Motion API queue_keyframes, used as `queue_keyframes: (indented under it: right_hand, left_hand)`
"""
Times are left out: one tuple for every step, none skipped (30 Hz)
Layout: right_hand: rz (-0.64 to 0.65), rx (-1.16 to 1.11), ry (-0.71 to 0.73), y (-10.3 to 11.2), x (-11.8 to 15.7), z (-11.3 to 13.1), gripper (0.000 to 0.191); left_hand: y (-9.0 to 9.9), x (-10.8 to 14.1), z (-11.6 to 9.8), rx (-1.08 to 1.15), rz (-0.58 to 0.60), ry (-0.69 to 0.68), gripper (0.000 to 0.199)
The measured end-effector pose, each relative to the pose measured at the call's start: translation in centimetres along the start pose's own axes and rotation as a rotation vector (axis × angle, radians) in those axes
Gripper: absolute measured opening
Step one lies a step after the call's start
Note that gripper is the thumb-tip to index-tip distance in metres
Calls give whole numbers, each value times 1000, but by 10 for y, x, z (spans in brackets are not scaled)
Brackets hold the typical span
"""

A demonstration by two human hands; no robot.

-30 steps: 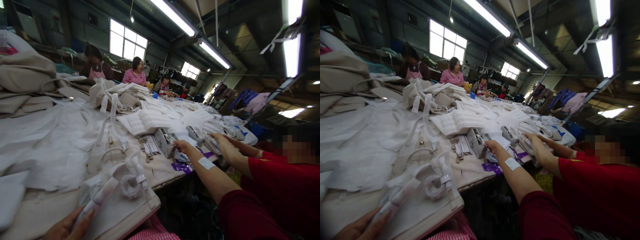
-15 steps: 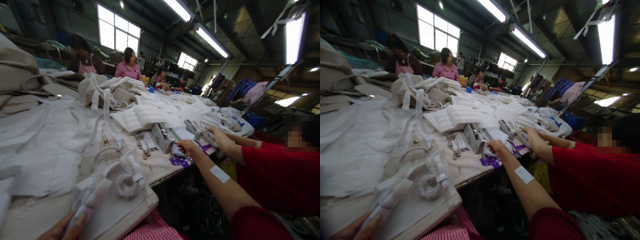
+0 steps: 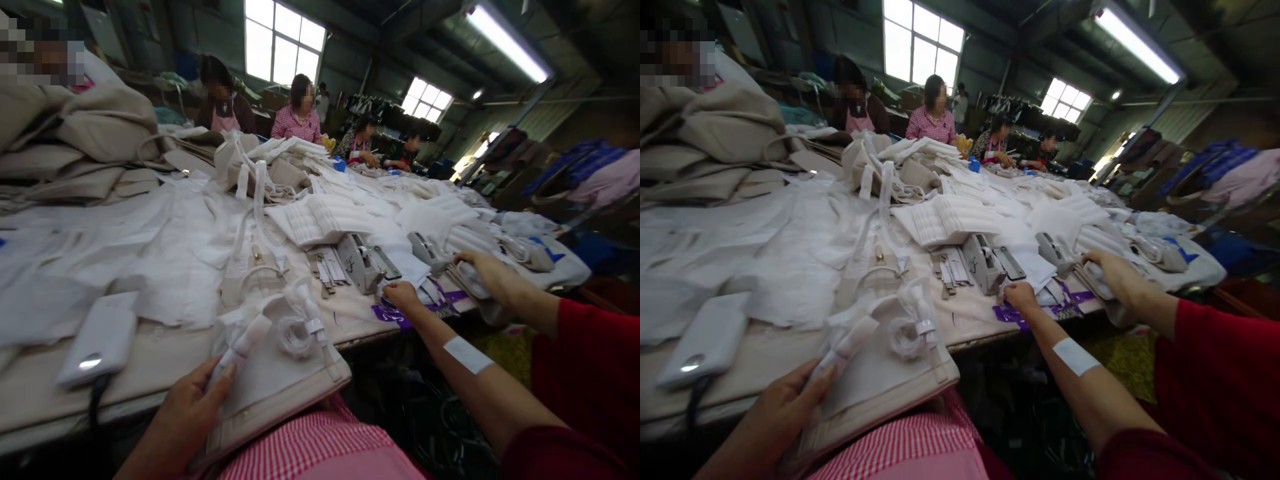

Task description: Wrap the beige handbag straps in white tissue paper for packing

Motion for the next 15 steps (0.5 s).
queue_keyframes:
  right_hand:
    - [5,-27,32,0,7,5,22]
    - [20,-71,58,-2,15,12,23]
    - [36,-117,84,-4,25,22,23]
    - [54,-165,120,-7,37,35,25]
    - [81,-214,161,-13,50,52,27]
    - [126,-275,218,-20,66,72,28]
    - [223,-414,324,-30,84,96,29]
    - [339,-525,418,-42,104,121,27]
    - [458,-588,471,-55,125,143,25]
    - [584,-624,495,-69,145,162,23]
    - [683,-639,506,-82,163,178,22]
    - [767,-631,510,-95,179,191,21]
    - [826,-614,514,-107,192,201,20]
    - [860,-592,521,-118,201,209,20]
    - [875,-566,525,-127,207,215,20]
  left_hand:
    - [0,1,-1,2,0,5,55]
    - [0,1,-1,10,-9,8,54]
    - [1,0,-1,17,-20,10,53]
    - [2,0,0,19,-36,10,53]
    - [2,-1,1,15,-50,5,52]
    - [2,0,0,4,-55,-1,51]
    - [2,1,-1,-7,-57,-9,50]
    - [1,2,-3,-14,-50,-19,49]
    - [0,4,-5,-14,-37,-29,49]
    - [-1,6,-7,-9,-32,-37,49]
    - [-1,8,-9,-8,-32,-40,49]
    - [-1,10,-10,-8,-40,-42,48]
    - [-1,11,-11,-9,-52,-51,47]
    - [0,13,-12,-12,-66,-64,45]
    - [0,15,-14,-13,-82,-86,42]
Point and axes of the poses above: each hand's wrist, its own x-axis away from the middle knuckle, its own y-axis out of the back of the hand, z = x × y, the point moved 5 cm from there along -x, towards the middle knuckle, and after that the axes turned 9 degrees about z, right-handed, at the moved point
